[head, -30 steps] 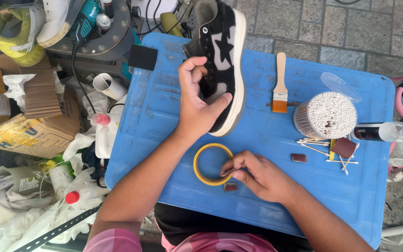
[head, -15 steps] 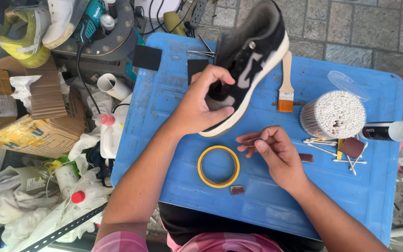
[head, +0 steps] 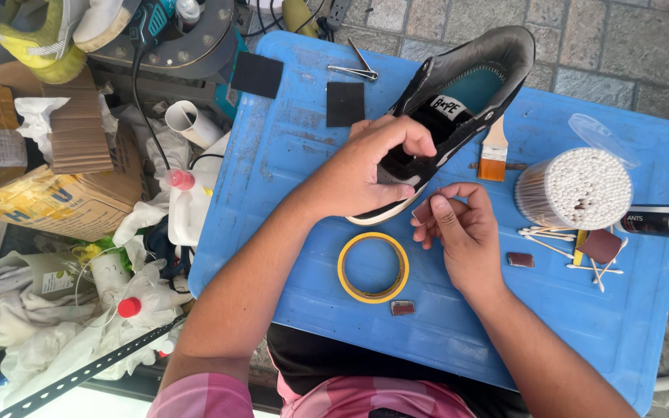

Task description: The person sands the white midsole of a black and white sneaker using a small sanding block. They rotate the shoe to access different areas along the sole and then place the shoe on the blue work surface.

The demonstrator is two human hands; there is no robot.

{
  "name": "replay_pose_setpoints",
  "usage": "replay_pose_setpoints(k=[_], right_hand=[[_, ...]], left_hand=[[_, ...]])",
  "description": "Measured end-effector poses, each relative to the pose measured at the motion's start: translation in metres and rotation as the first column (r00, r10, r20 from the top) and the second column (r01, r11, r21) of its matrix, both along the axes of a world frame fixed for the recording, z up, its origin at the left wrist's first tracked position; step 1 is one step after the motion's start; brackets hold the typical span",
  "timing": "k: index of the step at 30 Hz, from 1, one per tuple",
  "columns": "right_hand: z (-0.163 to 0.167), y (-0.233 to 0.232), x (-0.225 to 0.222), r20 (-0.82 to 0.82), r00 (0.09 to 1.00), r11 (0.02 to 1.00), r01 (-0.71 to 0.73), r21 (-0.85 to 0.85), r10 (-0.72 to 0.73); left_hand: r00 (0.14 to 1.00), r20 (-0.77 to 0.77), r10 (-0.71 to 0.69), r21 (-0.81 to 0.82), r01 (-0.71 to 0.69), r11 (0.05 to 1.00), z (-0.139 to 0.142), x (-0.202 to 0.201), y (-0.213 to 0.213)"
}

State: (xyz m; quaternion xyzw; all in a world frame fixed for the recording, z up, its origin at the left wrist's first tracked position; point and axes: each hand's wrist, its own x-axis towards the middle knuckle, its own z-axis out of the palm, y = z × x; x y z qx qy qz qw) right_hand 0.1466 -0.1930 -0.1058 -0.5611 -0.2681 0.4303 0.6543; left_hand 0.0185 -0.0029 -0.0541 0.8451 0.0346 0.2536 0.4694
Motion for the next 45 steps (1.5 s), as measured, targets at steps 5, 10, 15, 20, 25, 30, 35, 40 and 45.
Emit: replay_pose_setpoints(k=[5,10,15,20,25,30,35,40,45], right_hand=[[0.001,-0.004,-0.001,0.039,0.999,0.996,-0.015,0.087,0.012],[0.005,-0.007,-0.005,0.073,0.996,0.988,-0.059,0.140,0.049],[0.002,-0.010,-0.002,0.150,0.988,0.971,-0.071,0.228,0.037],[-0.002,-0.011,0.001,0.155,0.987,0.974,-0.074,0.214,0.041],[-0.001,-0.012,0.001,0.252,0.965,0.969,-0.126,0.214,0.070],[-0.001,-0.012,0.001,0.258,0.963,0.962,-0.142,0.235,0.079],[-0.003,-0.013,0.003,0.229,0.971,0.953,-0.134,0.271,0.071],[-0.002,-0.010,0.004,0.248,0.968,0.931,-0.133,0.341,0.048],[0.002,-0.007,0.004,0.338,0.941,0.959,-0.109,0.261,0.015]], left_hand=[[0.997,0.065,-0.029,-0.254,0.045,0.966,-0.008,0.001,0.010],[0.989,0.148,-0.024,-0.347,0.075,0.935,-0.018,-0.002,0.019],[0.988,0.155,0.010,-0.409,0.055,0.911,-0.024,-0.004,0.028],[0.990,0.138,-0.030,-0.547,0.102,0.831,-0.024,-0.009,0.034],[0.987,0.153,-0.058,-0.666,0.146,0.731,-0.020,-0.010,0.034],[0.987,0.109,-0.115,-0.724,0.158,0.672,-0.014,-0.014,0.034],[0.989,0.097,-0.116,-0.666,0.151,0.730,-0.013,-0.014,0.034],[0.987,0.112,-0.113,-0.587,0.158,0.794,-0.013,-0.014,0.036],[0.985,0.101,-0.138,-0.444,0.168,0.880,-0.010,-0.013,0.037]])
